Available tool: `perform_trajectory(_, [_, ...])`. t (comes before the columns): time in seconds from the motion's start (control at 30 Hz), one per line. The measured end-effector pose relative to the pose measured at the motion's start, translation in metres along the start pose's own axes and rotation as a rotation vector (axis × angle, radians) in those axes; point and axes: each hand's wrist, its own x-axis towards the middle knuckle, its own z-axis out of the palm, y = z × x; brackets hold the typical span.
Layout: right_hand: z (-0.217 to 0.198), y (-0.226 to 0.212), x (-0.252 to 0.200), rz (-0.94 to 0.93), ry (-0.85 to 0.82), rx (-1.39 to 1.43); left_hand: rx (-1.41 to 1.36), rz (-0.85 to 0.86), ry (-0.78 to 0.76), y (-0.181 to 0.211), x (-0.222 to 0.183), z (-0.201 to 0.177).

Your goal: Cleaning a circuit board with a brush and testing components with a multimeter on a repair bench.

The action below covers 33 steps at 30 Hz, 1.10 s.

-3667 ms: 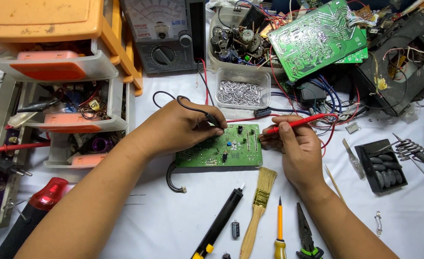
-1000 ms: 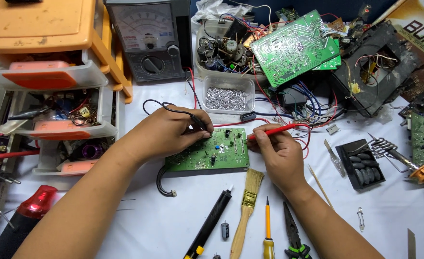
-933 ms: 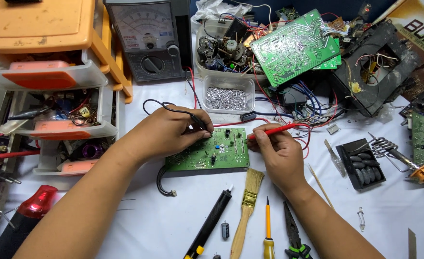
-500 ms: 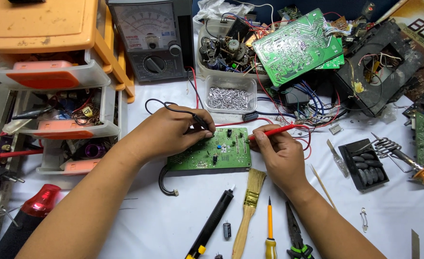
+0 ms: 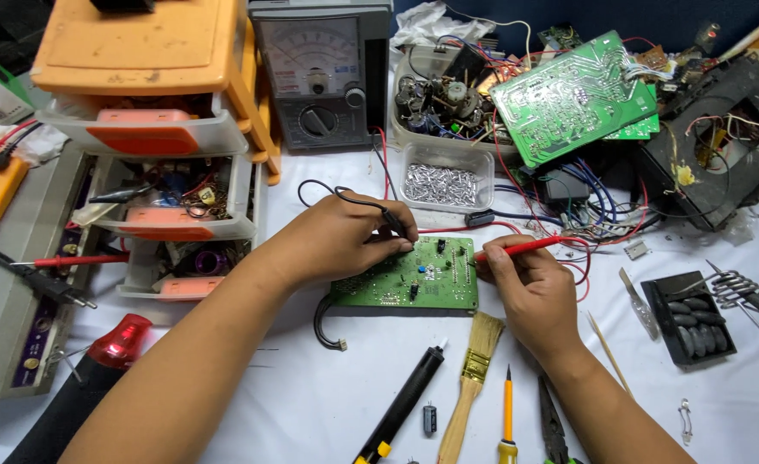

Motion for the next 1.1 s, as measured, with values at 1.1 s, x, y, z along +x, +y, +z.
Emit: perform_trajectory(1.1, [-0.002, 0.004, 0.000, -0.014, 0.009, 0.063, 0.024, -0.053, -0.023, 0.001, 0.005, 0.002])
